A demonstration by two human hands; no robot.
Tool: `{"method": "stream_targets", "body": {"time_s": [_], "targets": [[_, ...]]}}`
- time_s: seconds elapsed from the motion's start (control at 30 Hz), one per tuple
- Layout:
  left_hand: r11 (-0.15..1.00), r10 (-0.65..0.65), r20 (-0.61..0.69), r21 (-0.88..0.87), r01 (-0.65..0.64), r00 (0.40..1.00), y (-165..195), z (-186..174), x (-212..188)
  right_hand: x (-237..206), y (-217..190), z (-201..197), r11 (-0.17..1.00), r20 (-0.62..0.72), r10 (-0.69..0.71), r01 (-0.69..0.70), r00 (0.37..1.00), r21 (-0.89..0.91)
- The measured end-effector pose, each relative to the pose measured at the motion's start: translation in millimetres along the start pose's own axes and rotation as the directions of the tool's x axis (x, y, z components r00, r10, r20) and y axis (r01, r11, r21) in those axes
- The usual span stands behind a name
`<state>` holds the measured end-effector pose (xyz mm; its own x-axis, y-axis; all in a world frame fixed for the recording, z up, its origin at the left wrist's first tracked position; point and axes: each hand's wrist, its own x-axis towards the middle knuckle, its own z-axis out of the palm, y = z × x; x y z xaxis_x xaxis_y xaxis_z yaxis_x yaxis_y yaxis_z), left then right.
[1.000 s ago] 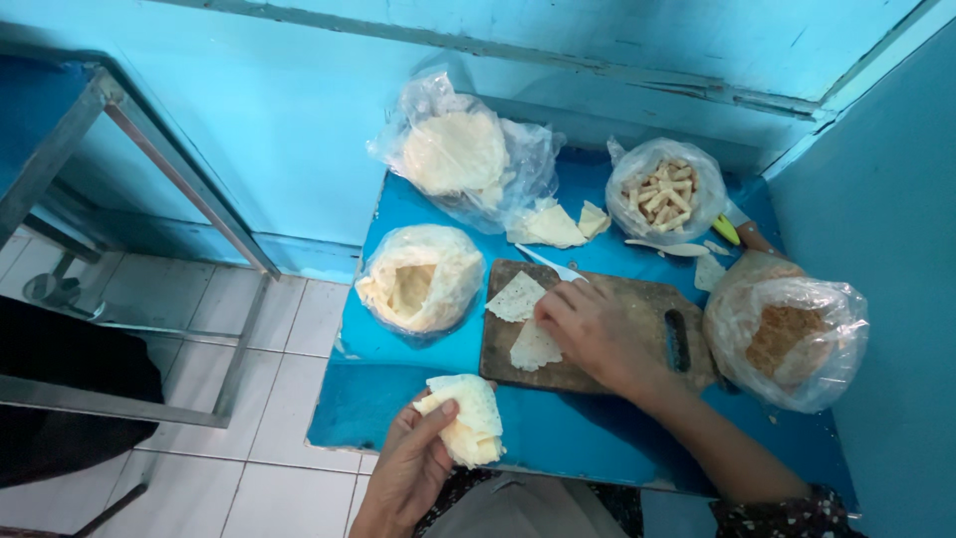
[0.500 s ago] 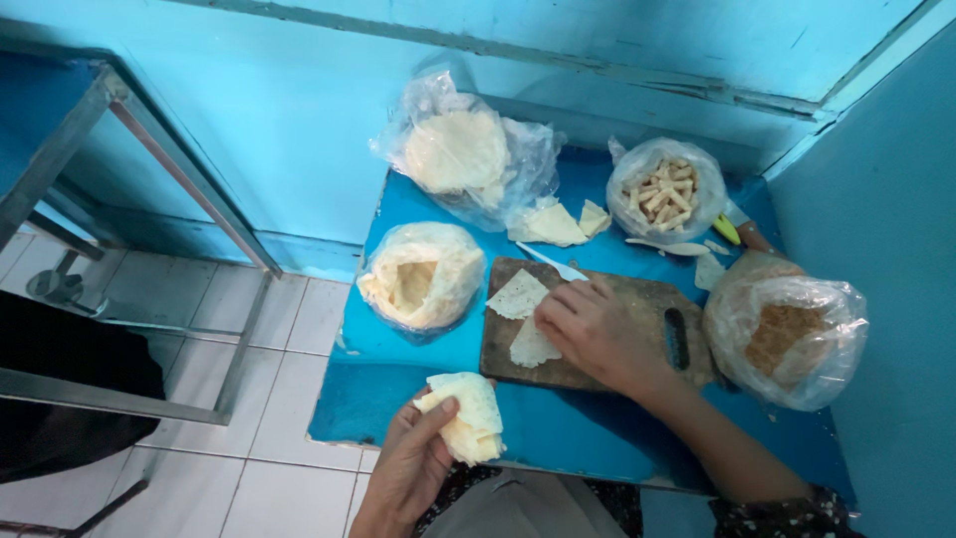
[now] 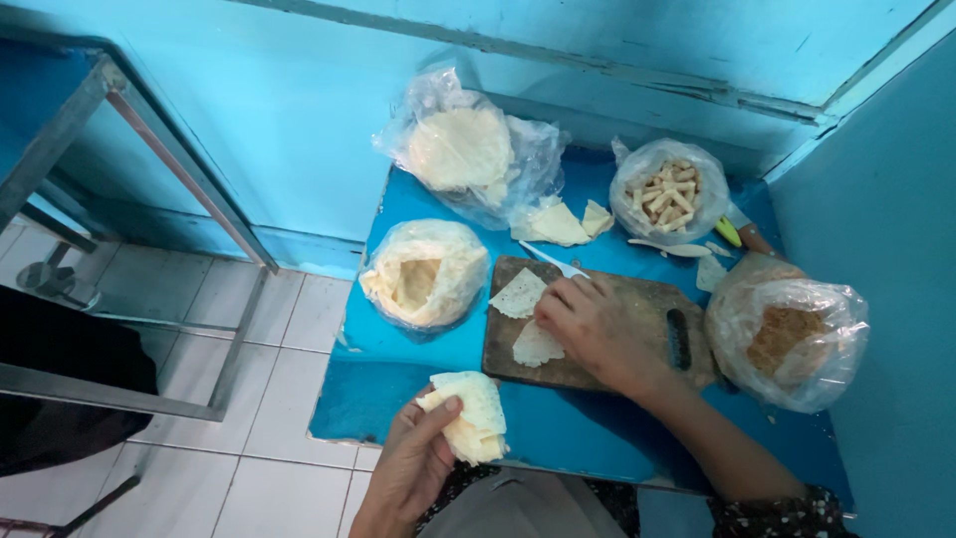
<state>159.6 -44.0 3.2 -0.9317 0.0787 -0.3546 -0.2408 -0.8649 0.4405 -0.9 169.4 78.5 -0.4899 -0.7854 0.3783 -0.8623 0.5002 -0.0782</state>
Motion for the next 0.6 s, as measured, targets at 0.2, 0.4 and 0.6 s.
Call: {"method": "stream_targets", "body": {"time_s": [0.2,0.4,0.6], "targets": [[1.0,0.006,0.016,-0.005,-0.006,1.0,-1.0,-3.2,-0.8,-3.3,4.5,6.3,1.0,-0.009,-0.019,0.019,1.0,-0.012],[1.0,-0.009,0.008,-0.007,0.009,1.0,0.3,-2.3,-0.3,-1.8,5.2,7.2,0.999,-0.044,-0.023,0.022,0.999,-0.034],[1.0,-0.014,0.0,-0.006,0.014,1.0,2.1,-0.4,-1.2,-0.6,6.7,9.0,0.998,-0.037,-0.043,0.041,0.998,-0.057]]}}
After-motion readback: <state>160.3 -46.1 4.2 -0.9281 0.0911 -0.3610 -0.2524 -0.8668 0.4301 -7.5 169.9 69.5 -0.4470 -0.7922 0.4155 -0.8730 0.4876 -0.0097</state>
